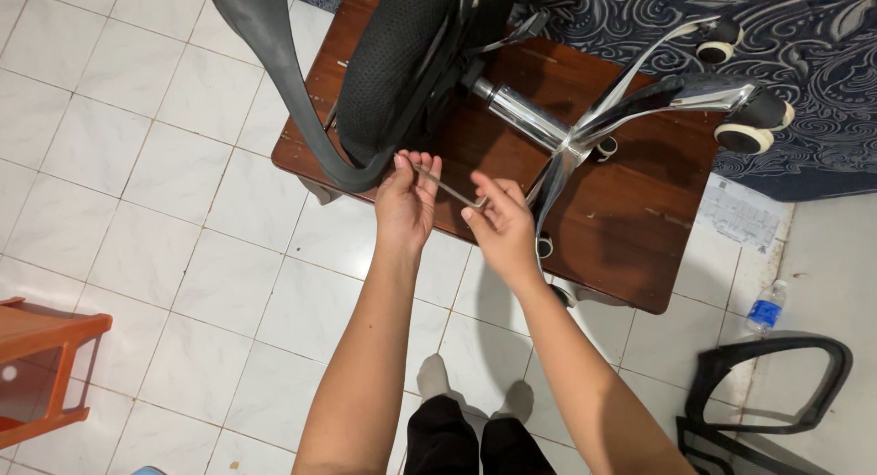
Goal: The person disassembles an office chair by removing the backrest and seat using an Allen key, then reassembles the chair by reattaching the backrest and seat to the base and tightening the screws.
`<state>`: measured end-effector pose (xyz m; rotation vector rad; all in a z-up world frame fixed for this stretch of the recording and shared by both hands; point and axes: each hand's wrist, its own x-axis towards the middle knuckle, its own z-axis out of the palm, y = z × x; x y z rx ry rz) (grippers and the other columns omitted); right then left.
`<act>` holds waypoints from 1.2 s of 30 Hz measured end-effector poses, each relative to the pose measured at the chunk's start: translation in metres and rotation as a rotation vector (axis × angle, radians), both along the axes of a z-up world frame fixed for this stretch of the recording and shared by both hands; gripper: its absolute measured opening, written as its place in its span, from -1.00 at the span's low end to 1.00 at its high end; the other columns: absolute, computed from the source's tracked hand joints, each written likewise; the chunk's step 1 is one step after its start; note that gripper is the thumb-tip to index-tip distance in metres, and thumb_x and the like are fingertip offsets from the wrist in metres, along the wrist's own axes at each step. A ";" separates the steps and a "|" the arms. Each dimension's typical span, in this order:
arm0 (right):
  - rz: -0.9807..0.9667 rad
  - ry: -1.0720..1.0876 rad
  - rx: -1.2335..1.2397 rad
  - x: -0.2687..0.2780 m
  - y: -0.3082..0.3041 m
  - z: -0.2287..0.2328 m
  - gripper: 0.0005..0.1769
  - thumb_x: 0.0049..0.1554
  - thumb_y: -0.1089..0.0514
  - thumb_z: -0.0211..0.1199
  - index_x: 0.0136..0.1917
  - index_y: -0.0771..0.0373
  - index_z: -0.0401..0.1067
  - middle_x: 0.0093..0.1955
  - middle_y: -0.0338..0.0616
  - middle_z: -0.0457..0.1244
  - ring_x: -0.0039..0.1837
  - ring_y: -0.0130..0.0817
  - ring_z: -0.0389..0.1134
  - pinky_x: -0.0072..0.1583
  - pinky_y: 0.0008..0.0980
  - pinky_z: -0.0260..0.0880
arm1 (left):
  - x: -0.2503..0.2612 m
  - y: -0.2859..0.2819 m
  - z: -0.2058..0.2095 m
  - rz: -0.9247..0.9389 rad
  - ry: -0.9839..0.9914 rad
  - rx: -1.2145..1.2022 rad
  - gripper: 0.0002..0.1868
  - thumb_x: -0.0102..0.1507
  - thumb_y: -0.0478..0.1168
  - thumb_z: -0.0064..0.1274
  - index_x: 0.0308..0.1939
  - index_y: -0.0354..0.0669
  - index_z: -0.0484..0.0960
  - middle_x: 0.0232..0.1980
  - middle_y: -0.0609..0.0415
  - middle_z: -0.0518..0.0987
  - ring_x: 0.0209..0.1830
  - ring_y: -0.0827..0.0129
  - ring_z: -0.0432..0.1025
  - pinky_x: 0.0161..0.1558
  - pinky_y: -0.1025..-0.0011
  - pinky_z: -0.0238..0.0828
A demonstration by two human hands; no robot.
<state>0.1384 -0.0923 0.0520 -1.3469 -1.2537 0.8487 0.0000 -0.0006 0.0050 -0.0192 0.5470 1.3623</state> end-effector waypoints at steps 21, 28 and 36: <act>0.082 0.670 -0.350 0.020 0.003 -0.012 -0.58 0.34 0.13 0.06 0.40 0.35 0.24 0.02 0.00 0.37 -0.20 -0.51 0.28 -0.11 -0.47 0.39 | 0.004 -0.002 0.004 0.030 0.077 -0.034 -0.67 0.44 -0.16 -0.24 0.12 -0.31 0.48 -0.01 -0.06 0.56 0.09 0.19 0.49 0.31 0.10 0.35; 0.111 0.423 -0.323 0.018 -0.003 -0.010 -0.58 0.24 0.31 0.19 0.36 0.32 0.31 0.13 -0.05 0.41 -0.19 -0.55 0.28 -0.10 -0.53 0.39 | 0.005 -0.007 0.017 0.023 0.104 -0.018 -0.72 0.48 -0.11 -0.17 0.07 -0.28 0.44 0.04 -0.07 0.53 0.13 0.15 0.50 0.29 0.09 0.39; 0.121 0.276 -0.036 0.022 0.000 -0.019 -0.80 0.23 0.40 0.21 0.12 0.41 0.53 0.22 -0.08 0.33 0.05 -0.48 0.38 0.10 -0.49 0.45 | 0.001 -0.003 0.003 0.017 0.024 0.004 -0.75 0.49 -0.15 -0.23 0.05 -0.26 0.46 -0.11 0.04 0.51 -0.12 0.37 0.47 0.30 0.10 0.49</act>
